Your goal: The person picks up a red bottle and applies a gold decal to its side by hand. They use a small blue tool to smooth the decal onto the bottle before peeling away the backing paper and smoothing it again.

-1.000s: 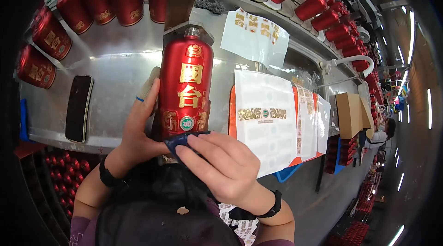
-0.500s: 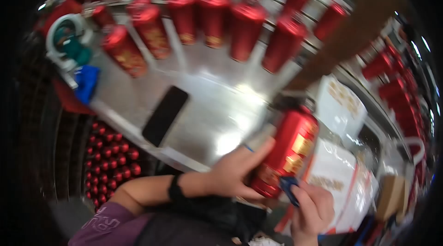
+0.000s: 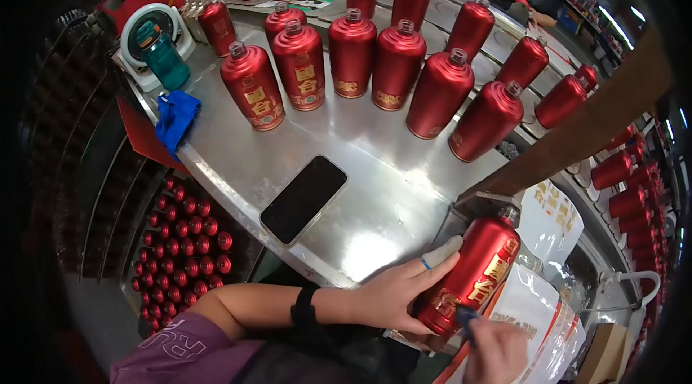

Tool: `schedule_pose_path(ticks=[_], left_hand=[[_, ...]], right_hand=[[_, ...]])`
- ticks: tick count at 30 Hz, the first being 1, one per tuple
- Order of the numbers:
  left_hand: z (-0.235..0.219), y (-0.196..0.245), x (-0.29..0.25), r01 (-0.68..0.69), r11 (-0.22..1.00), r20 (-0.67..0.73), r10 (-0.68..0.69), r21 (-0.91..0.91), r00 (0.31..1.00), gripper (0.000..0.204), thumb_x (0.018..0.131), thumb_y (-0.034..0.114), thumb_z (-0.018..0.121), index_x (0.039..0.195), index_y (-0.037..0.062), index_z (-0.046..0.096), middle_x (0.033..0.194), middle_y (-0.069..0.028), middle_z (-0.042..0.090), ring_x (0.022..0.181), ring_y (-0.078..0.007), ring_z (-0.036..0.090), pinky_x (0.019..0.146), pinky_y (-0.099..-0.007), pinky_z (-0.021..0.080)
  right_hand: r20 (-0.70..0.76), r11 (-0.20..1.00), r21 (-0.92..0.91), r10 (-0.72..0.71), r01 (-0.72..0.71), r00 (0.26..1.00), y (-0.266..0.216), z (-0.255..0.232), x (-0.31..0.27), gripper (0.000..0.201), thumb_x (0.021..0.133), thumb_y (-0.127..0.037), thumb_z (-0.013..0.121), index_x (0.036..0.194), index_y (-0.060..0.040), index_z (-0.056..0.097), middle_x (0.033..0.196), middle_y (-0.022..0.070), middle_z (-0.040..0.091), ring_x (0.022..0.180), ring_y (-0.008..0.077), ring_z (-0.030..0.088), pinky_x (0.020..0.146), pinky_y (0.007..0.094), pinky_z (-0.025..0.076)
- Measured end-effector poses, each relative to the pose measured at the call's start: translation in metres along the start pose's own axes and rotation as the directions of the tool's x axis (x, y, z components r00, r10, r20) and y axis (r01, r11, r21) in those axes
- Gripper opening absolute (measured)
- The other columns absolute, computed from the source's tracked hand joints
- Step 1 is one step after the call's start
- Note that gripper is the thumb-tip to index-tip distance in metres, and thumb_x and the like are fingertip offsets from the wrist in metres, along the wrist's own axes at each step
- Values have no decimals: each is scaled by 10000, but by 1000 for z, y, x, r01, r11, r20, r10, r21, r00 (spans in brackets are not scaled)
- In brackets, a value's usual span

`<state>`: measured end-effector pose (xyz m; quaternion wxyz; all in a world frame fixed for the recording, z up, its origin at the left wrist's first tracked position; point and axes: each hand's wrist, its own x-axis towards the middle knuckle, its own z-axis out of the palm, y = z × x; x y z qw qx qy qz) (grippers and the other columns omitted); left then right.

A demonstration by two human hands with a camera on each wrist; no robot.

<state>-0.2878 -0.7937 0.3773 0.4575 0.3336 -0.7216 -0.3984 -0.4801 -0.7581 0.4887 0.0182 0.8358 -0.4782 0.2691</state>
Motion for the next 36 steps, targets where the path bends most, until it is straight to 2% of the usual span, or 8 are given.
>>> schedule_pose_path(ticks=[2,4,7,12,17,20,29,36], left_hand=[[1,-1,0,6,1000,18,-6,-1,1000,1133,737,347,841,1580,19,159,1582,-284,238,1387,-427,398,1105,-423,400],[3,-4,0,-43,998,-26,44,38,999,1148,719,367,852,1578,20,174,1556,-293,290,1377,-425,414,1094,-417,411],[1,-4,-1,6,996,-14,-5,92,1000,1179,663,413,884,1568,24,237,1500,-285,395,1272,-426,513,1043,-408,446],[2,-11,-2,-29,993,19,27,110,999,1189,632,393,888,1559,9,250,1424,-280,465,1167,-417,549,997,-450,445],[-2,-1,3,-44,994,32,40,103,999,1187,596,242,917,1553,25,250,1584,-276,257,1441,-420,337,1160,-418,350],[-2,1,3,-22,995,29,19,94,999,1151,608,242,909,1543,15,275,1577,-269,278,1426,-418,362,1133,-419,391],[2,1,1,-14,998,-23,15,60,1000,1101,605,265,906,1515,3,345,1547,-257,349,1374,-402,442,1104,-422,423],[1,-1,4,-76,992,-73,84,106,994,1078,595,278,909,1495,-3,387,1526,-257,385,1316,-393,502,1065,-411,454]], right_hand=[[42,992,44,-116,114,992,1,2,-1,297,683,112,733,946,-17,685,798,134,615,745,288,602,649,360,473],[-15,997,15,74,-74,997,2,0,5,311,654,71,732,943,-41,707,812,121,652,753,290,624,658,349,495],[102,984,72,-170,163,980,-3,0,3,324,642,-14,775,958,-84,745,828,115,697,705,293,657,612,378,513],[92,905,182,373,-384,923,29,-11,15,216,777,10,766,979,5,689,792,83,631,701,168,590,629,278,440],[172,788,355,474,-503,864,36,2,-2,220,811,-94,786,999,-19,700,772,93,637,691,178,614,623,284,477],[-78,829,265,528,-493,845,62,4,-9,193,818,-56,765,994,-6,703,770,92,634,644,170,577,591,285,456],[95,999,17,-53,52,994,-3,-5,-15,418,624,-69,748,1040,-107,768,952,53,669,809,232,601,709,346,509],[180,988,-5,-151,154,972,0,-2,-3,409,640,-137,729,1047,-109,762,946,52,664,817,234,604,685,336,489]])
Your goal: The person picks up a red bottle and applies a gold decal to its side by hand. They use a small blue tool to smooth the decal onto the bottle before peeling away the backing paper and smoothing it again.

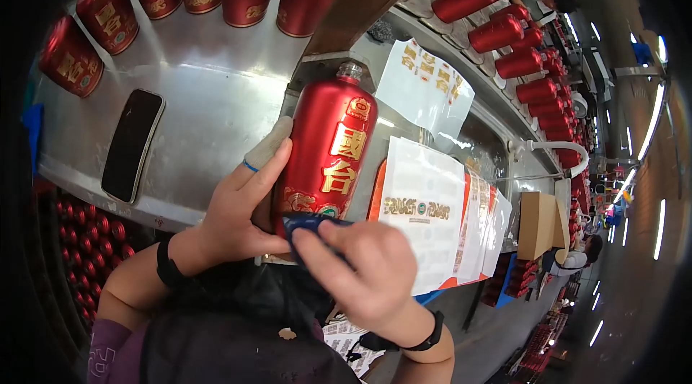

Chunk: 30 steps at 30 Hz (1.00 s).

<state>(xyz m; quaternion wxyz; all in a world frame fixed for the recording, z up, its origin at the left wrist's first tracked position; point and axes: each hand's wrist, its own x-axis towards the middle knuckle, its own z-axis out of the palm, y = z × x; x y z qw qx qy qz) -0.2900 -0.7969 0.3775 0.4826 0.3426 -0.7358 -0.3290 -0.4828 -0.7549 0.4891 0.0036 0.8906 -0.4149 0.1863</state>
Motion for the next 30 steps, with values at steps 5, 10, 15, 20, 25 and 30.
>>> schedule_pose_path(ticks=[5,10,15,20,25,30], left_hand=[[-1,2,-1,1,999,2,-1,42,1000,1064,595,260,890,1495,-3,386,1533,-251,379,1240,-380,555,1021,-407,481],[4,-9,-4,-49,990,-16,51,132,999,1055,613,255,885,1501,1,375,1542,-234,374,1243,-364,555,1024,-395,481],[-1,-1,-1,22,1000,12,-23,20,1000,1059,645,254,889,1521,17,342,1556,-237,345,1330,-366,491,1071,-396,452],[-4,0,-5,101,994,75,-98,-42,992,1090,642,250,895,1537,34,311,1551,-239,349,1359,-386,459,1085,-399,437],[-2,0,-4,108,992,84,-103,-60,991,1104,637,205,885,1548,32,286,1518,-260,382,1338,-391,480,1055,-396,453],[5,-7,-9,150,983,57,-144,-105,988,1132,611,187,879,1553,16,275,1402,-227,508,1225,-369,556,1006,-383,470]], right_hand=[[-32,993,-115,-43,39,999,5,4,9,407,624,-158,687,1019,-107,766,967,54,664,812,211,581,688,318,481],[71,991,-73,-103,108,992,-31,17,-12,403,629,-157,660,1016,-112,761,995,30,652,849,189,545,715,296,487],[-93,997,41,76,-73,993,-26,0,-14,460,593,-85,697,1048,-84,763,974,50,679,785,203,574,663,308,454],[157,255,685,863,-682,480,-10,27,-38,195,847,-34,749,1032,7,702,865,38,677,787,108,618,709,259,499],[178,110,760,913,-641,367,14,33,-61,187,888,-51,725,1049,31,678,896,22,675,792,62,608,702,230,507],[131,255,760,841,-598,525,15,42,-49,227,886,-116,736,1041,38,673,864,28,662,758,74,589,685,221,474]])
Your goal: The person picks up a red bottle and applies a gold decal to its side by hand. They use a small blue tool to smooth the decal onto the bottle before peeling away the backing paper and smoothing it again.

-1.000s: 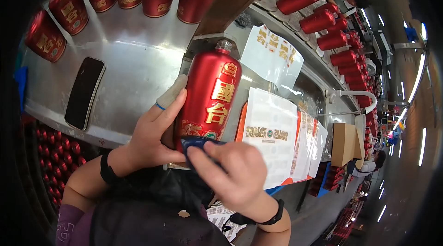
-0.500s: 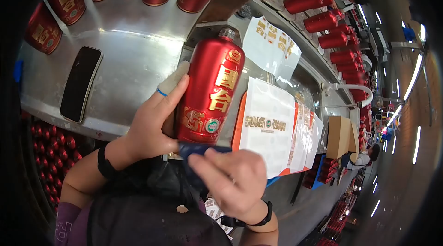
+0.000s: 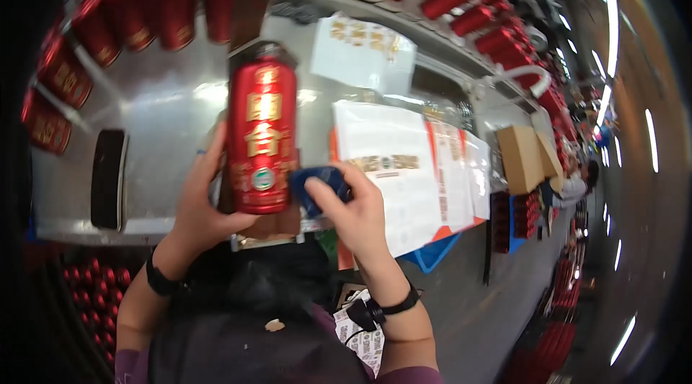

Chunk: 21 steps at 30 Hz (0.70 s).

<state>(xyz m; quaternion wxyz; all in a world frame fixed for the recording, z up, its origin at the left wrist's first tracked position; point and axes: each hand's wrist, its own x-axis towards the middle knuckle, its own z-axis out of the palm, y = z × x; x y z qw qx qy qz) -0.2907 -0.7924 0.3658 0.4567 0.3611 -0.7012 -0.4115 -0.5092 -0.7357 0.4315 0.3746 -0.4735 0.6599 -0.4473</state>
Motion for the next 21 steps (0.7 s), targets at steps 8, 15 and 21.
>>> schedule_pose_path(ticks=[8,15,21], left_hand=[[1,16,-5,39,979,58,-52,198,997,1129,669,175,850,1560,-15,183,1490,-245,420,1324,-407,451,1098,-453,382],[-5,24,-29,-481,712,282,390,511,877,640,722,204,815,1297,31,593,1395,-187,540,1340,-385,430,1092,-521,403],[0,44,-9,-570,583,373,433,579,821,433,748,222,770,1168,132,715,1314,-45,611,1278,-327,482,1025,-499,482]], right_hand=[[6,872,-446,-223,202,975,16,-26,26,226,877,-163,748,1007,9,679,773,51,650,710,106,587,649,260,481],[28,990,-144,2,2,1000,12,-98,17,310,939,-107,684,1239,-34,651,927,-10,643,801,53,571,721,226,472],[-354,988,86,148,-125,923,81,-259,57,308,1053,-324,504,1136,-86,682,848,-36,601,697,48,541,584,235,481]])
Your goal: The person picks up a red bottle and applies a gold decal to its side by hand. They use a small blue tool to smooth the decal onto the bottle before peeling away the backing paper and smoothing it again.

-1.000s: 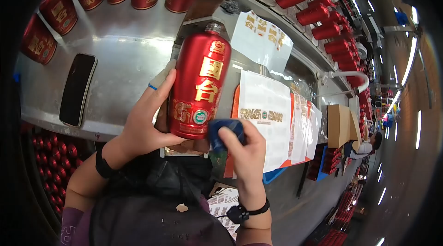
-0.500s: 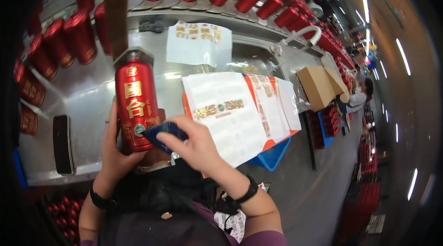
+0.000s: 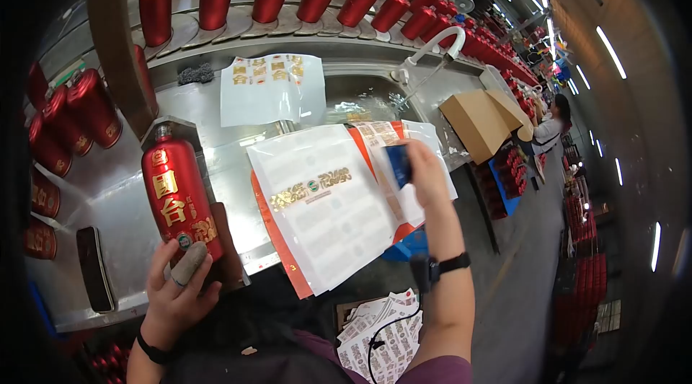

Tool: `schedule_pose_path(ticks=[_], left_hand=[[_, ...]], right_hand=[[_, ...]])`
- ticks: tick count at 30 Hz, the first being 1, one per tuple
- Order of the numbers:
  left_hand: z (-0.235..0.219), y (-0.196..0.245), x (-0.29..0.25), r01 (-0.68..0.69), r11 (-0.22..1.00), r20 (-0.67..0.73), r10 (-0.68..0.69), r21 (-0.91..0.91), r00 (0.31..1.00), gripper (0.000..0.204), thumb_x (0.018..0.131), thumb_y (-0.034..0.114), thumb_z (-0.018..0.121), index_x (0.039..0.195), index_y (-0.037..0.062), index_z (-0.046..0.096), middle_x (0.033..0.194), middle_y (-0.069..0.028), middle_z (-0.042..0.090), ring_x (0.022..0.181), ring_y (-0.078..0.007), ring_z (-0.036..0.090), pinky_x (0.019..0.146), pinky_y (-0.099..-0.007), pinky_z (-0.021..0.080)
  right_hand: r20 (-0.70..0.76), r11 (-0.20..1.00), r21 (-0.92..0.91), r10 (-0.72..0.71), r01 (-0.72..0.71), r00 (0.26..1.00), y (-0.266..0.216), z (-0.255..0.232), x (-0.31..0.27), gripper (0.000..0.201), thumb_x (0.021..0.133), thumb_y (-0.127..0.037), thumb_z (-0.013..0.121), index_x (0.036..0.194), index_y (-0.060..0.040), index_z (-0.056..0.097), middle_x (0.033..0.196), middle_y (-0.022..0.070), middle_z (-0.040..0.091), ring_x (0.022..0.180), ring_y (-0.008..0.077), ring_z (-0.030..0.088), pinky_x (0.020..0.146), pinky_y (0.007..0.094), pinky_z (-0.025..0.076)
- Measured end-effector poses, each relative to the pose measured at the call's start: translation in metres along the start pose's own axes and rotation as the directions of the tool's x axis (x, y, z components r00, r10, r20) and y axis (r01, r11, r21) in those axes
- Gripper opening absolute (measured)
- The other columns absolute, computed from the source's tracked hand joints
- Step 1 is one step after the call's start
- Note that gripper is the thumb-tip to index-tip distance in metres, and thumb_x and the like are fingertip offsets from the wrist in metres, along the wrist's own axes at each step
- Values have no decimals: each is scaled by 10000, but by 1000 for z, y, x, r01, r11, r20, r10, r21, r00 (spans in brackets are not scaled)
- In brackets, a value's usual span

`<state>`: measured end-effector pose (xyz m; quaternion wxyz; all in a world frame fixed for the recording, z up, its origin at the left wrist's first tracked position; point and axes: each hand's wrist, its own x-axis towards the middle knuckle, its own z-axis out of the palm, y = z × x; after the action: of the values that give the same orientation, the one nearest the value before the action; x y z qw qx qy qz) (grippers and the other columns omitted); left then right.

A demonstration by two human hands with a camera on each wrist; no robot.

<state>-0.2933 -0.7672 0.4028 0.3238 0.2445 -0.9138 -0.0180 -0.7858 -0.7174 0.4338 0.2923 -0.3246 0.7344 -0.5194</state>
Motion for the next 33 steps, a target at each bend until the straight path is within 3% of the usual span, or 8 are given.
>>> schedule_pose_path(ticks=[7,9,10,12,13,16,25,33], left_hand=[[5,-2,23,67,991,82,-57,-119,995,507,628,192,824,1118,110,723,1304,-67,615,1336,-438,448,1078,-601,410],[8,-6,13,54,992,76,-45,-115,996,534,635,191,816,1150,105,705,1318,-96,612,1335,-459,455,1088,-615,386],[9,-5,6,78,994,64,-73,-81,995,505,658,200,813,1145,120,707,1304,-89,619,1318,-436,470,1071,-597,401],[12,-9,-20,119,991,73,-114,-64,991,560,690,206,795,1226,129,652,1325,-142,598,1300,-450,490,1046,-587,429],[14,-8,-32,133,990,78,-129,-53,989,560,690,206,795,1226,129,652,1325,-142,598,1300,-450,490,1046,-587,429],[19,-8,-68,231,967,54,-226,-112,973,841,674,223,763,1442,119,437,1464,-234,455,1331,-554,426,1040,-601,441],[32,-9,-97,292,946,37,-289,-142,957,940,683,257,717,1524,131,315,1508,-340,332,1355,-585,376,1067,-623,395],[30,-9,-100,302,948,50,-298,-105,953,867,781,319,651,1538,100,288,1502,-386,310,1353,-581,382,1077,-615,379]], right_hand=[[-302,968,-94,194,-232,933,12,-106,98,409,1002,-437,562,942,-50,680,653,-13,556,533,123,519,530,301,481],[-314,807,-563,-11,-177,949,31,-128,142,377,984,-436,584,1026,-75,684,647,40,590,599,202,614,592,352,519],[-306,808,-564,-13,-170,952,31,-127,150,377,984,-436,584,1026,-75,684,647,40,590,599,202,614,592,352,519],[52,145,-975,-583,166,811,30,-112,167,328,985,-329,570,1261,-157,612,787,123,653,743,313,684,679,428,547],[64,148,-972,-580,182,812,24,-102,173,328,985,-329,570,1261,-157,612,787,123,653,743,313,684,679,428,547],[234,-189,-964,-252,189,939,-2,-77,196,659,977,-111,488,1542,-377,278,1142,173,622,869,389,693,731,477,569],[422,-375,-867,-200,329,884,-11,-51,259,731,929,-25,462,1521,-429,316,1120,164,615,905,365,698,750,467,573],[296,-397,-899,-239,185,925,-7,-65,260,614,953,-103,454,1511,-339,356,1059,151,662,936,348,695,773,458,565]])
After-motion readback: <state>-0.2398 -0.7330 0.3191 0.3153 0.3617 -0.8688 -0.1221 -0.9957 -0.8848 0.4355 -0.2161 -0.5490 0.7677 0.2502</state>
